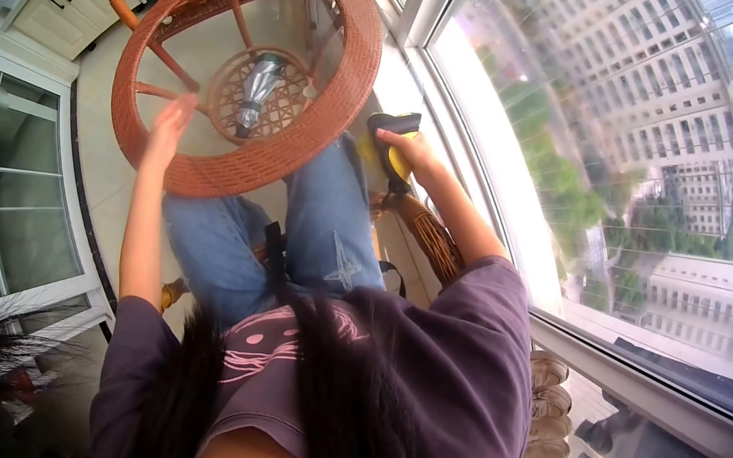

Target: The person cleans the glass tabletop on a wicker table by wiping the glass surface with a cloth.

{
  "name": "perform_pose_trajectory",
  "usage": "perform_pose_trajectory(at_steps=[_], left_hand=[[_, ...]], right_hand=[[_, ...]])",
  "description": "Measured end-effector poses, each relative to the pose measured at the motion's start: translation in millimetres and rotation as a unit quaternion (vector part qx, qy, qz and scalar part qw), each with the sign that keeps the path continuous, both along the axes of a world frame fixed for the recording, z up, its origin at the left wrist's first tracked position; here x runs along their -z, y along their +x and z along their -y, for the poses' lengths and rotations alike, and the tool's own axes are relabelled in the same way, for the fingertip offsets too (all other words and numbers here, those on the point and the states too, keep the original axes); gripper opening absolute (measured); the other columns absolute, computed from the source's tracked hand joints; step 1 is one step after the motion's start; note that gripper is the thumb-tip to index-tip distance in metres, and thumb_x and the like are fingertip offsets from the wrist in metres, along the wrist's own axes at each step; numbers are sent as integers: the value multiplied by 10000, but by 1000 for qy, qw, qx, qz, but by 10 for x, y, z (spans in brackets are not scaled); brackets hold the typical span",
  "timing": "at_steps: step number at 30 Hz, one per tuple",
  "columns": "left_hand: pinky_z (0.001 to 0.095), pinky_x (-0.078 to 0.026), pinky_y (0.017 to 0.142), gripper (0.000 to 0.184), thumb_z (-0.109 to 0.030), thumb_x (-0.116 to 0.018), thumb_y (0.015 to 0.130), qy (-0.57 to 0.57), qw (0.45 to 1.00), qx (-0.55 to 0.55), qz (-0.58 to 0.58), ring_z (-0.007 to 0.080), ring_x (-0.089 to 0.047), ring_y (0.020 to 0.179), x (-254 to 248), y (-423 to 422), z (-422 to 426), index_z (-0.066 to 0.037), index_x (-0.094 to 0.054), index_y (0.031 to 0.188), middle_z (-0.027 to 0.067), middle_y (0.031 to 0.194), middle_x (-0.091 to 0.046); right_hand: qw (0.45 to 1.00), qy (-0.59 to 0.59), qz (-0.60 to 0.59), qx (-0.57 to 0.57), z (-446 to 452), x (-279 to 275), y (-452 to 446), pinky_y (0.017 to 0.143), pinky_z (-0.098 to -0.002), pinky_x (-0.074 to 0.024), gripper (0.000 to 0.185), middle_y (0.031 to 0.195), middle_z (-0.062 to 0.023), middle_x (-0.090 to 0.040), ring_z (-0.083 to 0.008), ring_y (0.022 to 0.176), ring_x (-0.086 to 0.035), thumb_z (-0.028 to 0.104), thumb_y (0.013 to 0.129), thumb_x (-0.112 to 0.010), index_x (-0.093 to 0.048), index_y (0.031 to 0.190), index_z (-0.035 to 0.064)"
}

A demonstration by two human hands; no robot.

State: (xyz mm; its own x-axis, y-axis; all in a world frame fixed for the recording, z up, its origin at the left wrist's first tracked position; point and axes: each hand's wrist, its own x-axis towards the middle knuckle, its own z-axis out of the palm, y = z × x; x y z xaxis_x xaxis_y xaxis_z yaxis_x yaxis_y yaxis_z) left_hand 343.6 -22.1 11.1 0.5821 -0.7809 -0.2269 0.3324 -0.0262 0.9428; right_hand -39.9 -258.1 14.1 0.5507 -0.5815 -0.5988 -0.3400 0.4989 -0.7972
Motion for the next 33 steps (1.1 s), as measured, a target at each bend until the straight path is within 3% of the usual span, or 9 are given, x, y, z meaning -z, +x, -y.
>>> perform_pose_trajectory(at_steps=[2,4,7,11,13,17,24,29,33], left_hand=[[297,-312,973,362,-75,-338,898,-7,1000,8,6,187,-408,1188,38,13,-4,26,-357,1245,108,1269,-437],[288,-305,969,355,-80,-343,896,-5,1000,7,3,173,-421,1177,49,15,-1,14,-371,1236,98,1251,-457],[280,-309,962,349,-85,-339,898,7,1000,-2,2,169,-436,1162,22,-21,3,10,-376,1232,93,1244,-465],[279,-320,952,347,-86,-343,897,1,1000,-3,6,167,-441,1156,-18,-42,5,12,-378,1228,91,1241,-468],[278,-323,950,342,-85,-344,897,-17,1000,4,-6,168,-444,1154,-6,-39,-2,14,-383,1222,90,1238,-471],[281,-322,954,339,-88,-341,897,-16,1000,-6,-12,171,-448,1151,-24,-48,5,15,-389,1216,90,1237,-473],[288,-327,958,329,-84,-331,898,-17,1000,-7,-10,177,-454,1147,-73,-64,-13,3,-404,1207,95,1235,-473],[286,-334,954,334,-87,-327,901,-19,999,-6,-27,170,-461,1140,-11,-22,3,1,-406,1213,95,1220,-486],[281,-349,941,335,-95,-337,903,-23,999,-12,-33,174,-472,1128,-15,-33,7,11,-407,1213,101,1211,-494]], right_hand=[[992,-104,-71,-12,22,27,66,749,-314,-461,486,932,-129,-602,-241,828,-597,292,735,-666,-508,1055,-38],[897,-396,-140,136,88,43,101,786,-384,-430,520,975,-221,-572,-337,903,-565,330,782,-584,-436,1129,-28],[788,-560,-183,178,364,89,106,771,-413,-422,447,999,-219,-561,-363,908,-549,215,810,-541,-423,1167,-26],[684,-713,-147,-48,266,-84,275,907,-435,-339,397,1135,-144,-531,-322,1117,-442,105,759,-563,-498,1150,79],[659,-724,-154,-130,147,-60,323,986,-434,-275,467,1320,-108,-384,-343,1222,-331,90,709,-599,-510,1158,183],[648,-699,-114,-280,-120,-278,222,1008,-435,-255,533,1342,-98,-353,-337,1242,-298,76,677,-606,-489,1185,186],[529,-593,183,-578,-1105,-448,739,1037,-419,-229,633,1403,-65,-249,-282,1292,-228,80,606,-602,-460,1211,195],[500,-649,243,-520,-1364,-329,1635,1024,-418,-249,622,1386,-28,-285,-273,1268,-270,126,601,-624,-451,1194,193],[607,-710,82,-348,-768,-355,1916,1003,-429,-260,494,1328,-82,-366,-304,1230,-317,157,693,-589,-481,1174,184]])
